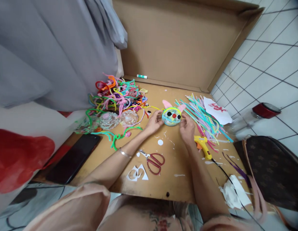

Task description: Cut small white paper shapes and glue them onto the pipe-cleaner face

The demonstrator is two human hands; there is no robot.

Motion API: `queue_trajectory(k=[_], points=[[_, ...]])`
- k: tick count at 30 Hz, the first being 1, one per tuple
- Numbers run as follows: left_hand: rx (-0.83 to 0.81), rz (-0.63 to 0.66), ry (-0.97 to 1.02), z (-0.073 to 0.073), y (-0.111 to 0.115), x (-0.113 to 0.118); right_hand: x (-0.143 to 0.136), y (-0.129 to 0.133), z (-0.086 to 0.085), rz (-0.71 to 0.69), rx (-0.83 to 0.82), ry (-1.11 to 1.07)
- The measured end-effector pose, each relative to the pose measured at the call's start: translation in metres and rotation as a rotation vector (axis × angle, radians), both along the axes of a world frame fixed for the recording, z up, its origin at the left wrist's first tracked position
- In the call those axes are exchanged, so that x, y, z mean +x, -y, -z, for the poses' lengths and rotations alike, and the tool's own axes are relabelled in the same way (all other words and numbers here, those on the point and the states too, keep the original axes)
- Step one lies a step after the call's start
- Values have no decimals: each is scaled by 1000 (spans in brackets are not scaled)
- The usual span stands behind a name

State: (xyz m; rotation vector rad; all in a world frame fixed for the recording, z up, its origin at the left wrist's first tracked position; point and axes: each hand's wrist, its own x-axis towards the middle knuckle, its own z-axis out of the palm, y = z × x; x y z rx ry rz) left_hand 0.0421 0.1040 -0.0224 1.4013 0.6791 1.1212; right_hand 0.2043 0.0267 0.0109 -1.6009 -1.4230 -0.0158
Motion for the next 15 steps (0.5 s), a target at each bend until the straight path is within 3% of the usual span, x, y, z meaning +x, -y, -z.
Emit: queue_trajectory(k=[3,5,7,10,12,15], points=[[-4,-76,-40,-2,0,-1,-2,3,-9,35,55,-3],[4,-142,-77,-7,-1,-2,-5,8,-16,-19,49,-14],[22,-207,-94,-15,0,-5,-11,15,-21,-186,-83,-41],[61,-210,-78,-34,3,-12,-26,24,-20,-448,-419,33],[66,-213,-73,-48,7,-18,-37,29,-15,-517,-578,197],[116,-185,-30,-62,15,-28,-49,31,-5,-489,-650,366]])
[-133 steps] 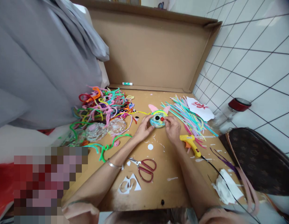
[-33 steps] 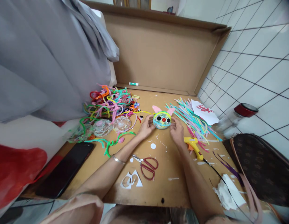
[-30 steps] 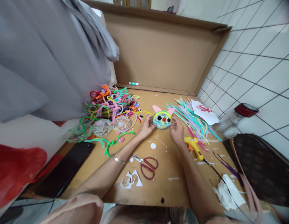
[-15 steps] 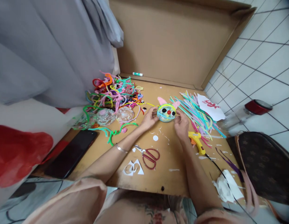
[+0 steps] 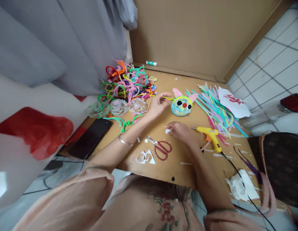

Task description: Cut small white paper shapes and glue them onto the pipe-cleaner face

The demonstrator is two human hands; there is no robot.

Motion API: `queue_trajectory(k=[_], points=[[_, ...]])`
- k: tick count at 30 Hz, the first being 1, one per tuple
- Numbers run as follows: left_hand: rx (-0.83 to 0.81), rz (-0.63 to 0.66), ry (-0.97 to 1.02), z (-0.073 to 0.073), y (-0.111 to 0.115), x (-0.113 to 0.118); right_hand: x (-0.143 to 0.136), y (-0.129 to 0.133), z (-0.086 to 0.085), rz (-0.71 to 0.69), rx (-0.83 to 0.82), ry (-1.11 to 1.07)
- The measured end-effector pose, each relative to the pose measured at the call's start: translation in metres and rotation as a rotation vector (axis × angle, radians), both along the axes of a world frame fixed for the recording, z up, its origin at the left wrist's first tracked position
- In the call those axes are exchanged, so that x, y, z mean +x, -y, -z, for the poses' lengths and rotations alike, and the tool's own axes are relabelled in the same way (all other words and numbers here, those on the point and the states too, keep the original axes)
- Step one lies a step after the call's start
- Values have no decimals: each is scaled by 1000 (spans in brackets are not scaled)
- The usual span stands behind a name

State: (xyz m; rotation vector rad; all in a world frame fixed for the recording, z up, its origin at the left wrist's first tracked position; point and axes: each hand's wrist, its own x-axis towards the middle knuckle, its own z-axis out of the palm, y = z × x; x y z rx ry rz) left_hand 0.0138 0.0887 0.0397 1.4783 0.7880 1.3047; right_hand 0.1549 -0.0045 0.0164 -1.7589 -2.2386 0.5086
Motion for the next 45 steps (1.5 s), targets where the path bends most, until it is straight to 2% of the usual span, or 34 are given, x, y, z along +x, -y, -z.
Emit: queue_trajectory(k=[2,4,10,14,20,26,32,38,45], points=[[10,10,-11,-2,9,-6,-3,0,5,10,-2,26],[-3,1,-25,3,21,-11,-4,-1,8,7,-4,29],[-55,-24,-128,43,51,-18,-4,1,7,-36,40,28],[-100,3,-161,55,53,-21,-7,2,11,-48,45,32],[-50,36,-258,56,56,-21,-8,-2,13,48,67,-159],[-172,83,-205,61,60,-19,-6,-8,11,196,122,-540],[-252,144,-118,58,58,-18,-8,-11,13,204,50,-865],[-282,136,-58,56,60,-17,-10,-12,12,294,-50,-1010],[-361,138,79,51,63,-14,-16,-6,-2,363,-111,-1115]])
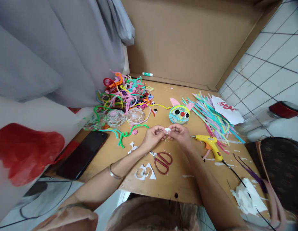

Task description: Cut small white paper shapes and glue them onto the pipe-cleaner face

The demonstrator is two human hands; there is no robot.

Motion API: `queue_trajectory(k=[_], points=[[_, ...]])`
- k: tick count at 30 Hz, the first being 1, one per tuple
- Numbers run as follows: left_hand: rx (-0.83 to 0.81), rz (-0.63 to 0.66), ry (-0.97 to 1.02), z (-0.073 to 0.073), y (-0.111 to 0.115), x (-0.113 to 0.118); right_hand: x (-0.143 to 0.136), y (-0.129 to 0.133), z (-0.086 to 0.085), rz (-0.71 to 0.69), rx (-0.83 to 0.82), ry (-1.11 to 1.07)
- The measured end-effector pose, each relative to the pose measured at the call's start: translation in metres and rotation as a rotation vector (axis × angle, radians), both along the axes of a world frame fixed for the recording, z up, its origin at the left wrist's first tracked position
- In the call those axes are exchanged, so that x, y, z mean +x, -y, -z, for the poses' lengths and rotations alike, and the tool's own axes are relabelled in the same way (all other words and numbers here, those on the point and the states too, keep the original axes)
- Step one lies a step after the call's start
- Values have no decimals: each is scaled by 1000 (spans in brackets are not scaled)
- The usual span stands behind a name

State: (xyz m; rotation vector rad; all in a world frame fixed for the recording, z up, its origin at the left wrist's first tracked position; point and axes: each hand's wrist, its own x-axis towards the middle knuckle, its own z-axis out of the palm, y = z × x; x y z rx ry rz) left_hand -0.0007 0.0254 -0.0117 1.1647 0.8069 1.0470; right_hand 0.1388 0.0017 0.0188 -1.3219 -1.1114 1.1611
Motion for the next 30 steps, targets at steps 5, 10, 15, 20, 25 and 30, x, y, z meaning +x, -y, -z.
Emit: queue_trajectory(k=[5,10,15,20,25,30], points=[[-35,-17,48,-5,0,-1,-2,2,-2,12,-20,-60],[-61,-20,103,-8,0,-1,-2,1,0,-17,-62,-189],[-77,-33,120,-5,-2,-2,-4,2,0,-13,-89,-254],[-101,10,119,-3,-3,-2,-5,1,1,22,-75,-195],[-132,5,99,-5,0,-2,-4,0,4,32,-62,-154],[-124,-13,76,-8,1,-2,-7,1,7,20,-44,-135]])
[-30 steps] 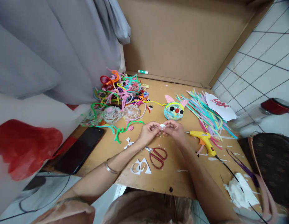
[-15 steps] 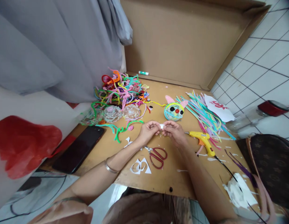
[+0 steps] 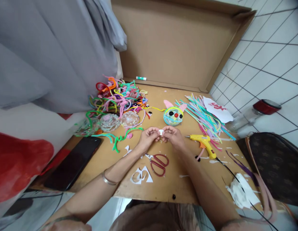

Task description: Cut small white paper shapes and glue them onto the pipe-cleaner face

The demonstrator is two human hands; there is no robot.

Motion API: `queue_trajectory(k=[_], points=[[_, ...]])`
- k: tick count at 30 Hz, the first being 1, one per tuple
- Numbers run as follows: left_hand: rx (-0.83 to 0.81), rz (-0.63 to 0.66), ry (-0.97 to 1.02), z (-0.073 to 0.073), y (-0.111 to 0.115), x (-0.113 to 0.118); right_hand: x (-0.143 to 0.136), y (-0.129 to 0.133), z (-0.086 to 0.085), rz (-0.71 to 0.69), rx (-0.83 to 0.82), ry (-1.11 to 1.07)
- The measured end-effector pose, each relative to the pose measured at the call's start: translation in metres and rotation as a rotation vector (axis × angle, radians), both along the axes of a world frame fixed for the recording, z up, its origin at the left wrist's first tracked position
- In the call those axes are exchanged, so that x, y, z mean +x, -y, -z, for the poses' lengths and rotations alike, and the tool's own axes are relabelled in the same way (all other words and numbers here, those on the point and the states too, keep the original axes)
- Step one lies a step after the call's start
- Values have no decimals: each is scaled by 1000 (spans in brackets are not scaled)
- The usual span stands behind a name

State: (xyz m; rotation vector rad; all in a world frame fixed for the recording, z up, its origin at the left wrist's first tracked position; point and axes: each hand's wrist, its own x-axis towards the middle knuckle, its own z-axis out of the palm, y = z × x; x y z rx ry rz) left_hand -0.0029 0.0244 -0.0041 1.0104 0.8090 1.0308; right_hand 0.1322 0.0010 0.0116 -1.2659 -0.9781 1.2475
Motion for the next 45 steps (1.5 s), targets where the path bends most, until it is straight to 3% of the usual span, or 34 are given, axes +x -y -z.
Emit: queue_trajectory(k=[17,27,33,41,45], points=[[65,30,33,12,-3,1,3,-2,0,-61,30,181],[127,24,-55,11,-1,1,6,-1,3,-134,93,341],[249,41,-253,9,2,-1,13,1,4,-221,127,604],[570,85,-649,11,6,-4,21,5,-8,-310,105,954],[635,72,-696,5,5,-4,23,8,-13,-354,67,1085]])
